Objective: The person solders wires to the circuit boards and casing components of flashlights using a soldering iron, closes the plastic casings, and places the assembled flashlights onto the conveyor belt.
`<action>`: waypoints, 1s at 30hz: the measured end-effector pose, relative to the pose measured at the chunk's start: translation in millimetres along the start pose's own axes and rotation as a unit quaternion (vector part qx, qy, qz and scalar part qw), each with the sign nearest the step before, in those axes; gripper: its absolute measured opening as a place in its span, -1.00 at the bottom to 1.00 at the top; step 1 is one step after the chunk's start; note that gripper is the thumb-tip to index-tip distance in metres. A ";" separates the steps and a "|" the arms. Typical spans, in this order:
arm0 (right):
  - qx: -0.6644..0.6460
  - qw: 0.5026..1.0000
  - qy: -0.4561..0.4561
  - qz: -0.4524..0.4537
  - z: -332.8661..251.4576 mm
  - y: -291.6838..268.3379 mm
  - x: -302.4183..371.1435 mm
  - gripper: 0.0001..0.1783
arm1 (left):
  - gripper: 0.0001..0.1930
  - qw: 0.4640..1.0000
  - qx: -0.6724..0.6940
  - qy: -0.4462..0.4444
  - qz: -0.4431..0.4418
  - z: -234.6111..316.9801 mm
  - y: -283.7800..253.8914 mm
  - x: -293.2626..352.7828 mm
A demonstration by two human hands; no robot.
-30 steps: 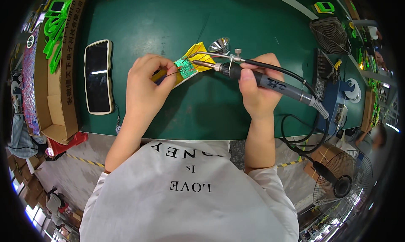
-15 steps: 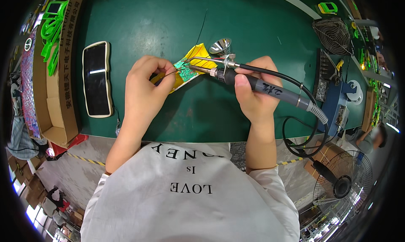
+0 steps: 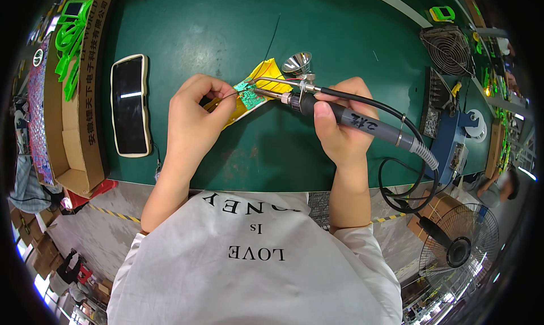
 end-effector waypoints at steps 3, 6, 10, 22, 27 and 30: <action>-0.004 1.000 -0.005 0.000 -0.8 1.1 -0.3 -0.88 | -0.95 1.000 -0.001 -0.008 0.001 0.5 0.6 -0.3; -0.009 1.000 -0.006 0.000 -1.8 1.0 -0.1 -0.88 | -0.95 1.000 -0.002 -0.006 -0.001 0.8 0.9 -0.6; 0.006 1.000 -0.015 -0.005 -1.1 0.6 -0.6 -0.88 | -0.95 1.000 -0.002 -0.004 -0.003 -0.1 0.4 -1.3; 0.012 0.998 0.064 0.013 -23.8 12.2 -8.1 -0.90 | -0.95 1.000 0.000 0.001 -0.006 -1.1 0.5 -0.7; 0.051 0.998 0.034 0.016 -33.2 20.3 -7.8 -0.91 | -0.95 1.000 -0.001 0.001 -0.009 -0.9 0.4 -1.0; 0.086 0.996 0.007 0.013 -37.7 23.7 -6.7 -0.91 | -0.95 1.000 0.002 -0.001 -0.012 -0.1 0.9 -1.3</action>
Point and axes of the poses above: each hand's wrist, its own x-axis away from the middle knuckle, its own y-axis out of the palm, z = x × y, the point moved 1 cm from there along -x, towards the middle knuckle, and after that the axes turned 1 degree about z, right-handed, at the moved point
